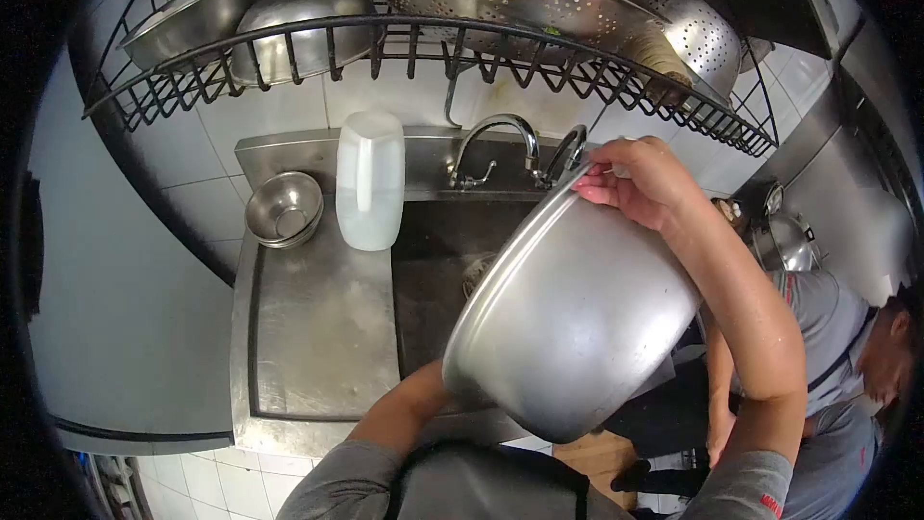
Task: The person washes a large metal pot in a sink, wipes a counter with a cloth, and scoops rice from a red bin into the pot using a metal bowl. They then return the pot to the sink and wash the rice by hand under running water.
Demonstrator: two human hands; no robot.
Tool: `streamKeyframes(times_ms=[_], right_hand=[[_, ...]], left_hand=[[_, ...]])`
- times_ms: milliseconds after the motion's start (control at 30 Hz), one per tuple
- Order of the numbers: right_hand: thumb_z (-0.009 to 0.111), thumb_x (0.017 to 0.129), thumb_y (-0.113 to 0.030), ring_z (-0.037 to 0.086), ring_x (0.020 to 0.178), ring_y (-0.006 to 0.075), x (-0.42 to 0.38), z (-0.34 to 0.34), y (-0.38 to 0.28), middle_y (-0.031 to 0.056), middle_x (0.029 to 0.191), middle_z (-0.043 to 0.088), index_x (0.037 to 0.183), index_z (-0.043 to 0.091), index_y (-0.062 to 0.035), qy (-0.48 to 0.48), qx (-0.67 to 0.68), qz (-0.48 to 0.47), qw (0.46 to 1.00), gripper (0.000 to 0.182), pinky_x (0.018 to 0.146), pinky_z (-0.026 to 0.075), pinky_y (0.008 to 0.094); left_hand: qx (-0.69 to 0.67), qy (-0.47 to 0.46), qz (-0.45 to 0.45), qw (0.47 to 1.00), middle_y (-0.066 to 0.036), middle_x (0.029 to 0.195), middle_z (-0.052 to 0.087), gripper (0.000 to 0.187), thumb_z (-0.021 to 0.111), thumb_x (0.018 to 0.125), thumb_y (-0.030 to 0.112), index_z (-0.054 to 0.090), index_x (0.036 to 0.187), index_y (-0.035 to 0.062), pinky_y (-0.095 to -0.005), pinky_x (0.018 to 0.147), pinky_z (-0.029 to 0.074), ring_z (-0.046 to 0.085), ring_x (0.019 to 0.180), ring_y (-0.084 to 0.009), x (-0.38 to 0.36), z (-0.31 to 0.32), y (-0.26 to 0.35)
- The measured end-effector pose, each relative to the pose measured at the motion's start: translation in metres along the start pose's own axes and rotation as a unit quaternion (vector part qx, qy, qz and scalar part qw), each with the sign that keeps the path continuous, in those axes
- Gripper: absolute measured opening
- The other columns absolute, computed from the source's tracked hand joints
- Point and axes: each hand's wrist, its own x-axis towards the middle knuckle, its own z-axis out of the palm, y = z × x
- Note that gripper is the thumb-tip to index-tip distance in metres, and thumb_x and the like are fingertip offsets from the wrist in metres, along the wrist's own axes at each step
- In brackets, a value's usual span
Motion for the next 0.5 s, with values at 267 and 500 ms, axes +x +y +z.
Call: streamKeyframes(times_ms=[267, 500], right_hand=[[0.053, 0.078, -0.003, 0.059, 0.062, 0.0196, -0.026, -0.099, 0.004, 0.0109, 0.076, 0.058, 0.082, 0.053, 0.0023, 0.078, 0.089, 0.016, 0.993, 0.007, 0.054, 0.053, 0.0276], [0.059, 0.069, -0.008, 0.059, 0.069, 0.0222, -0.025, -0.267, 0.109, 0.0117, 0.079, 0.058, 0.084, 0.059, -0.001, 0.23, 0.027, 0.002, 0.973, 0.017, 0.054, 0.051, 0.0341]], left_hand=[[0.11, -0.013, -0.048, 0.993, -0.02, 0.101, 0.06, 0.043, 0.037, 0.091, 0.033, 0.058, 0.103, -0.0028, -0.0398, 0.082, 0.045, 0.059, 0.094, -0.0324, -0.005, -0.057, 0.014], [0.235, 0.102, 0.032, 0.966, -0.025, 0.1, 0.058, 0.047, 0.033, 0.091, 0.033, 0.053, 0.106, -0.007, -0.0424, 0.074, 0.048, 0.06, 0.086, -0.0357, -0.036, -0.13, 0.074]])
